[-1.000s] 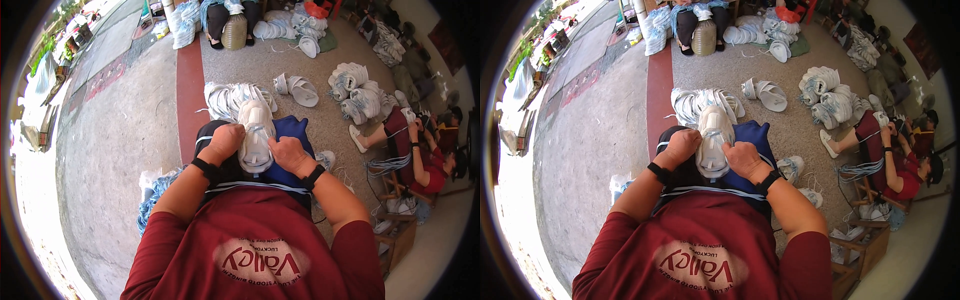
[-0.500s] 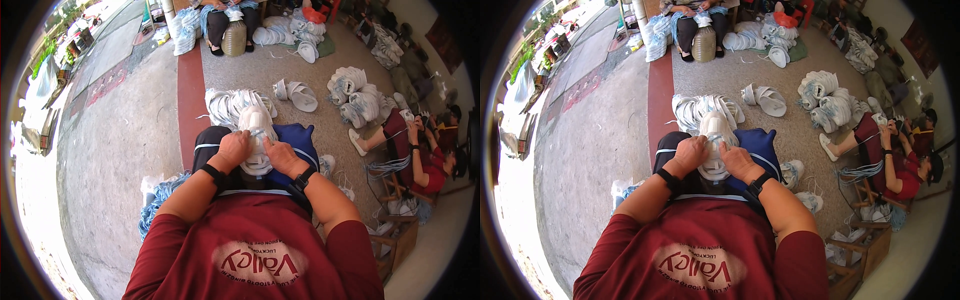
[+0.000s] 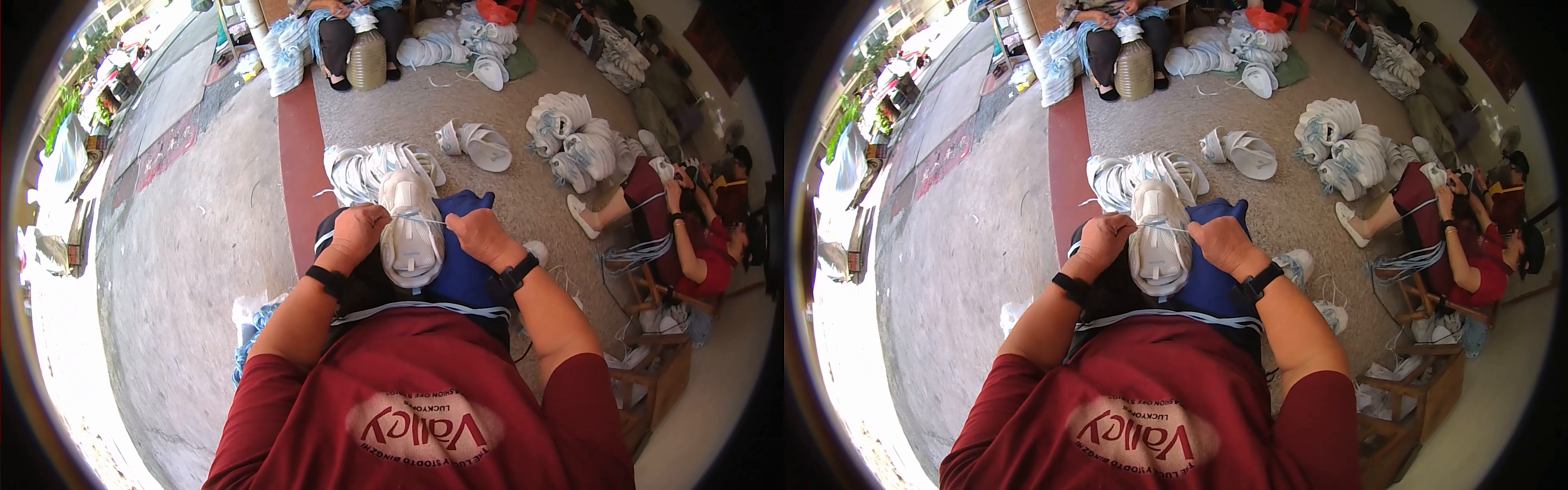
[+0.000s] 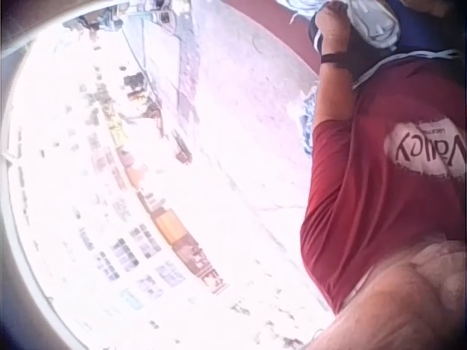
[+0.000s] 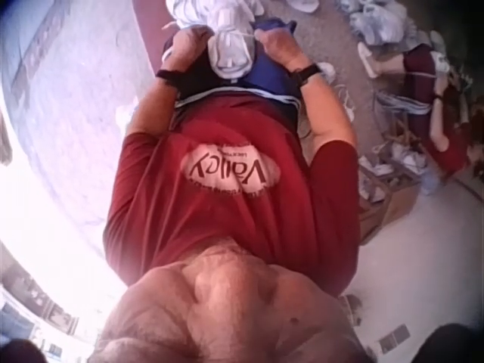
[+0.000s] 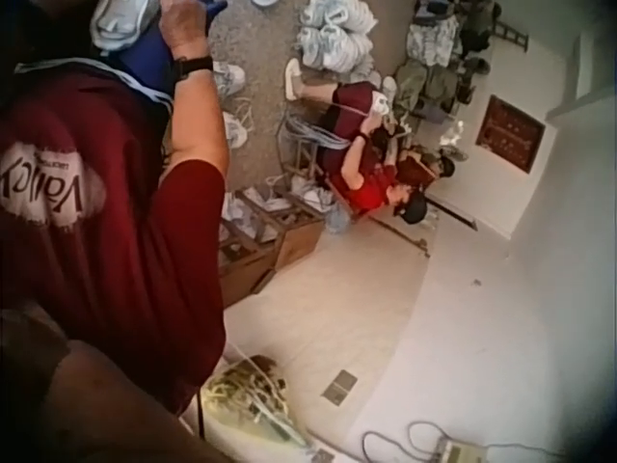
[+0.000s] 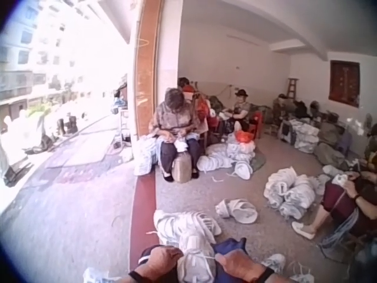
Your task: The worker is lacing a white sneaker while seated in a production area.
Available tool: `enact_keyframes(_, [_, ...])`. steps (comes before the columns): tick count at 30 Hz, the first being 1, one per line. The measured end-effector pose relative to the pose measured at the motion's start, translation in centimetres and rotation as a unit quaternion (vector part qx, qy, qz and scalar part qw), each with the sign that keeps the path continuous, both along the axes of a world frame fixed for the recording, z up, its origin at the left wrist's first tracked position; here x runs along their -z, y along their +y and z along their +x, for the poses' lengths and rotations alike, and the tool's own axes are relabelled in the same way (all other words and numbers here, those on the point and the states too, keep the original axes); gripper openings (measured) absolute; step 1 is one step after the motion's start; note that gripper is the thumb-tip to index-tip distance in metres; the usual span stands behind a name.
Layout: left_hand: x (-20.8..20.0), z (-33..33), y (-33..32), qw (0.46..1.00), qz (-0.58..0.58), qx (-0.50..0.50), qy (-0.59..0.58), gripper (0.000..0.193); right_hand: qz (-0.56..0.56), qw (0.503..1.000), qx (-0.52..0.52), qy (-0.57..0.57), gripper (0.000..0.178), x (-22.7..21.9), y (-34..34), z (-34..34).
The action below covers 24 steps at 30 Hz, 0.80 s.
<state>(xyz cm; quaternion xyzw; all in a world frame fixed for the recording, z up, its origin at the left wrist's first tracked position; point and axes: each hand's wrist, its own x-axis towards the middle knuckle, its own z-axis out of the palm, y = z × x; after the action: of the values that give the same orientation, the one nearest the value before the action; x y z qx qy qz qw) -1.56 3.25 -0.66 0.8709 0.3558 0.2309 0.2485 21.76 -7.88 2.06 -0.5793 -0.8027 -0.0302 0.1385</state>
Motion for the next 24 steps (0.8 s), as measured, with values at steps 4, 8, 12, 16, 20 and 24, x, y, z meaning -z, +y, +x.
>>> enact_keyframes(4, [0.3,-0.8,-0.3,0.999,0.025,0.018,0.021,0.012,-0.024,0.997,-0.023,-0.077,0.004,0.1,-0.6,0.2])
enact_keyframes(8, [0.2,-2.7,-0.7,0.999,0.007,0.033,-0.013,0.011,-0.041,0.999,-0.01,-0.022,0.006,1.5,-2.8,0.3])
enact_keyframes(12, [1.0,-8.1,0.4,0.995,-0.073,-0.055,-0.037,0.011,0.026,0.985,0.008,0.168,0.013,1.8,-5.7,1.6])
enact_keyframes(16, [3.7,-17.4,0.7,0.972,-0.192,-0.117,-0.073,0.008,-0.078,0.947,0.154,0.271,0.015,1.8,-9.9,4.2])
enact_keyframes(20, [6.3,-28.0,-1.2,0.937,-0.26,-0.207,-0.109,0.007,-0.073,0.891,0.284,0.347,0.014,3.5,-15.4,9.3])
enact_keyframes(24, [5.9,-36.8,-4.4,0.885,-0.313,-0.334,-0.088,0.006,-0.072,0.834,0.376,0.398,0.016,6.3,-22.2,14.7])
